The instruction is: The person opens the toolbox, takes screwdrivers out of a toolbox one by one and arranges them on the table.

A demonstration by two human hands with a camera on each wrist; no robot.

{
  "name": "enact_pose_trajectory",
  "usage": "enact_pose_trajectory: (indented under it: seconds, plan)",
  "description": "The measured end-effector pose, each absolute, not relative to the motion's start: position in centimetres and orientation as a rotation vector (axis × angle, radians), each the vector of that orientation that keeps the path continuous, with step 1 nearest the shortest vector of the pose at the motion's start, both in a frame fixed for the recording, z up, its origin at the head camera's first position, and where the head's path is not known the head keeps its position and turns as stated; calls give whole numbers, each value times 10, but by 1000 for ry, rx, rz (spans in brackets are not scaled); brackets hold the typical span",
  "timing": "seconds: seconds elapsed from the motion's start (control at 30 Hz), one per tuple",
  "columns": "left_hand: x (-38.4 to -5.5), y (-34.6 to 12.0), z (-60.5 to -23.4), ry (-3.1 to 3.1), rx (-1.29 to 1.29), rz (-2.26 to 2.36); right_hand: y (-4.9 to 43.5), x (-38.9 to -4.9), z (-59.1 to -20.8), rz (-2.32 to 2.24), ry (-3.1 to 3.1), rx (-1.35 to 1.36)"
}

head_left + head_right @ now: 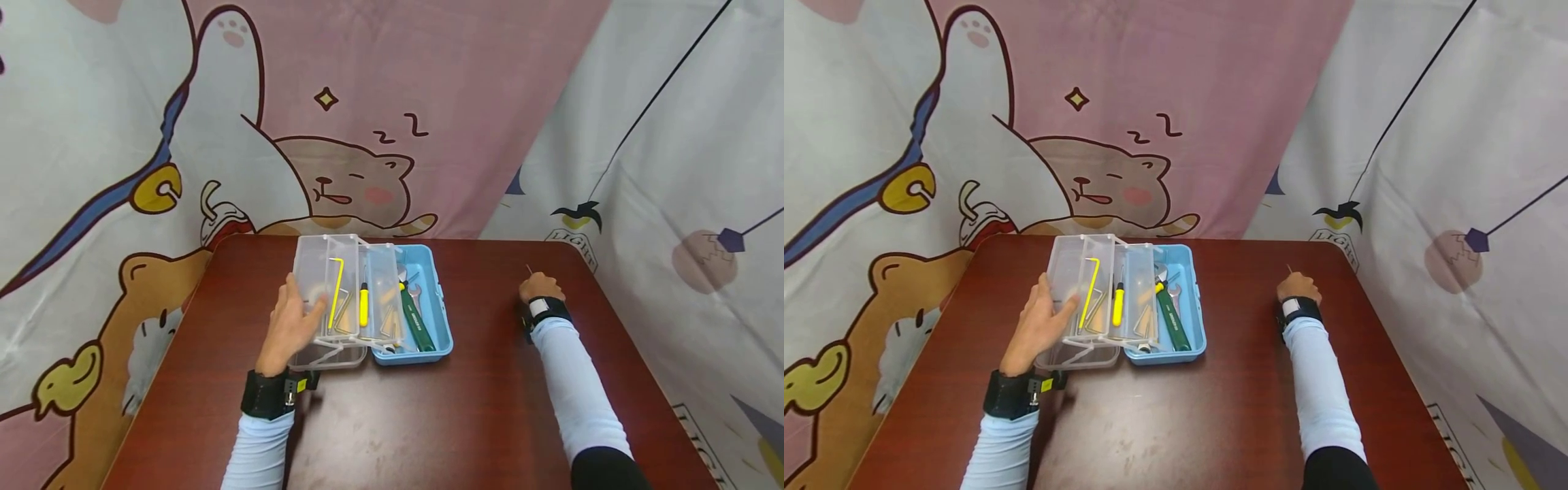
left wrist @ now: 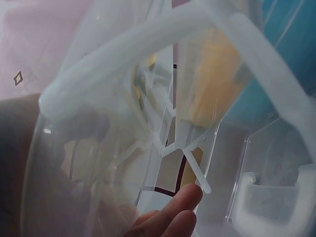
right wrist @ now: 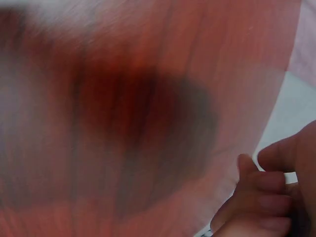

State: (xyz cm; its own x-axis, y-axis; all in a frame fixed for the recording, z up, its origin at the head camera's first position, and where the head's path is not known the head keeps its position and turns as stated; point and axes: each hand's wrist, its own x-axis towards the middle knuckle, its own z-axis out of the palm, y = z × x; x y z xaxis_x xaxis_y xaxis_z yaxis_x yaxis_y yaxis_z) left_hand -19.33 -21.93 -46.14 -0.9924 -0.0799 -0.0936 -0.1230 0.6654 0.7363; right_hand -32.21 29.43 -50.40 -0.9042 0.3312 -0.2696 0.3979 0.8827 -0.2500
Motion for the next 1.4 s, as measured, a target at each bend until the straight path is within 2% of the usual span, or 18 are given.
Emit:
enact_pose_trajectory:
  seconds: [0.67, 1.4]
  plan:
    - [-193, -220, -464, 2817, -166, 1281, 308, -318, -522, -426, 2869, 512]
    - [-192, -221, -461, 2811, -142, 1280, 300, -316, -522, -415, 2785, 490]
